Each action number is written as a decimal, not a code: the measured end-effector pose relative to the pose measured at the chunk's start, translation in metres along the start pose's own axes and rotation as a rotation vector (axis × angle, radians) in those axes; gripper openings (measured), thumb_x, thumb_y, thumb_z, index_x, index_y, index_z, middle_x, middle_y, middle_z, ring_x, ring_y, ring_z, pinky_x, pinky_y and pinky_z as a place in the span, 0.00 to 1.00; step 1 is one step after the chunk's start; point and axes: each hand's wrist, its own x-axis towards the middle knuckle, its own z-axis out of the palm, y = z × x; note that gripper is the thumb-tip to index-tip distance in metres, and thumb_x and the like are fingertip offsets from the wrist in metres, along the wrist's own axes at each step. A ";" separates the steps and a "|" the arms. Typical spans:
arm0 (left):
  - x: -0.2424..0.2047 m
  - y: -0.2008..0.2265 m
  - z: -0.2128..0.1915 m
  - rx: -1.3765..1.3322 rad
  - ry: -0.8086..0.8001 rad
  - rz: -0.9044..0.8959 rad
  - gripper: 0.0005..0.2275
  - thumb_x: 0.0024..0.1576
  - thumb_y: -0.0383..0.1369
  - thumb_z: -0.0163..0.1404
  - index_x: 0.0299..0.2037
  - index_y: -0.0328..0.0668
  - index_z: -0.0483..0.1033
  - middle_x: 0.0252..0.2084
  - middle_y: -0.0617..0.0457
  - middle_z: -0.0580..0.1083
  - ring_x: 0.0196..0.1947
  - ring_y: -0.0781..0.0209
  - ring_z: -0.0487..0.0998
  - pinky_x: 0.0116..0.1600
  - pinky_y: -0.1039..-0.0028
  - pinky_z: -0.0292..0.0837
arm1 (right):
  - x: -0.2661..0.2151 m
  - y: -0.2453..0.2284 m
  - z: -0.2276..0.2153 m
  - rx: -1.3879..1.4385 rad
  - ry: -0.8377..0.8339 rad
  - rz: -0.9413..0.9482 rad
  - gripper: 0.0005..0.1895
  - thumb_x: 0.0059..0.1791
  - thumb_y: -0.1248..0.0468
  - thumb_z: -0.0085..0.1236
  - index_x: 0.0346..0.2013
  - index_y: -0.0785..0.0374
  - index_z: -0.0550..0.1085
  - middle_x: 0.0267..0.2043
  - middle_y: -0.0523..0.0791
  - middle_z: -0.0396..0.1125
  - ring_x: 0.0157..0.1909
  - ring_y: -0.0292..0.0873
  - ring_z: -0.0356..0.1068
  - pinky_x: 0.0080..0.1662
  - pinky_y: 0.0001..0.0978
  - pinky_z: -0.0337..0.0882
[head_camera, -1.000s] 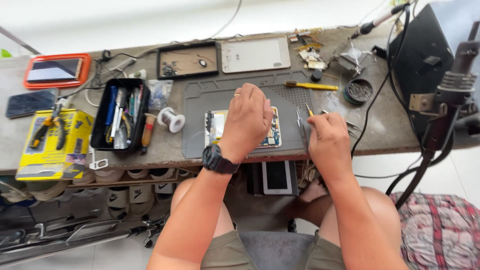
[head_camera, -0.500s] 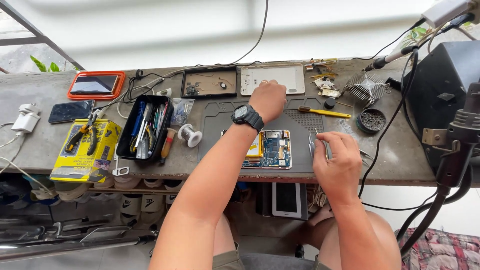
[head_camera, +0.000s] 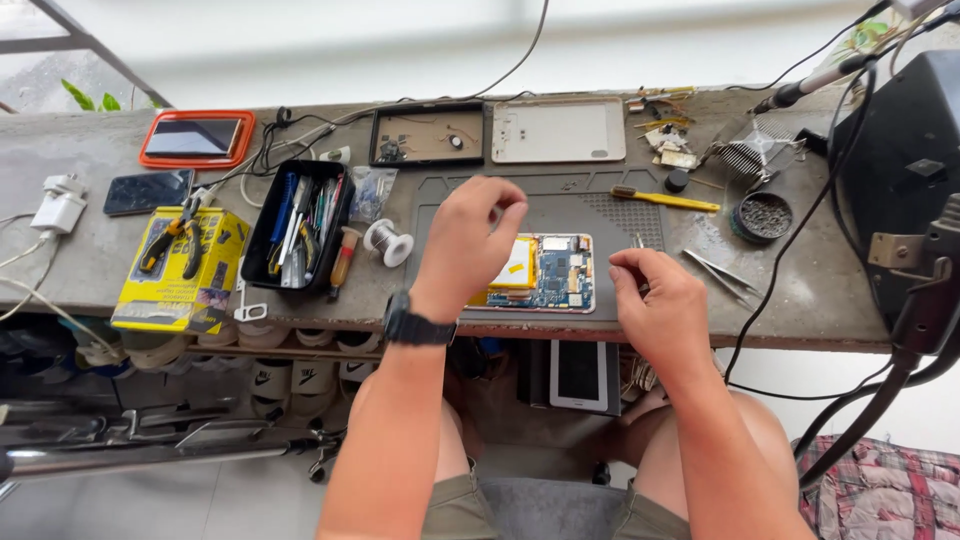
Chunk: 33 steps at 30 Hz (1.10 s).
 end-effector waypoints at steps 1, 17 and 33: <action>-0.015 -0.006 -0.003 0.001 0.000 -0.008 0.06 0.67 0.30 0.53 0.44 0.37 0.83 0.40 0.40 0.79 0.44 0.40 0.83 0.51 0.57 0.82 | -0.002 -0.005 0.001 0.002 -0.007 0.002 0.03 0.55 0.65 0.68 0.43 0.54 0.84 0.35 0.45 0.75 0.39 0.48 0.79 0.37 0.40 0.79; -0.107 -0.039 -0.017 0.118 -0.069 -0.083 0.05 0.67 0.32 0.53 0.46 0.47 0.83 0.37 0.51 0.78 0.41 0.46 0.84 0.49 0.63 0.82 | 0.000 -0.025 0.003 0.097 -0.090 0.212 0.07 0.58 0.70 0.63 0.48 0.57 0.84 0.29 0.45 0.73 0.32 0.39 0.75 0.41 0.34 0.75; -0.100 -0.053 -0.005 0.194 -0.255 -0.189 0.06 0.60 0.36 0.63 0.44 0.50 0.83 0.36 0.55 0.75 0.43 0.45 0.84 0.51 0.57 0.82 | 0.000 -0.019 0.002 0.059 -0.068 0.157 0.07 0.58 0.71 0.65 0.48 0.58 0.85 0.30 0.47 0.75 0.33 0.40 0.73 0.40 0.37 0.73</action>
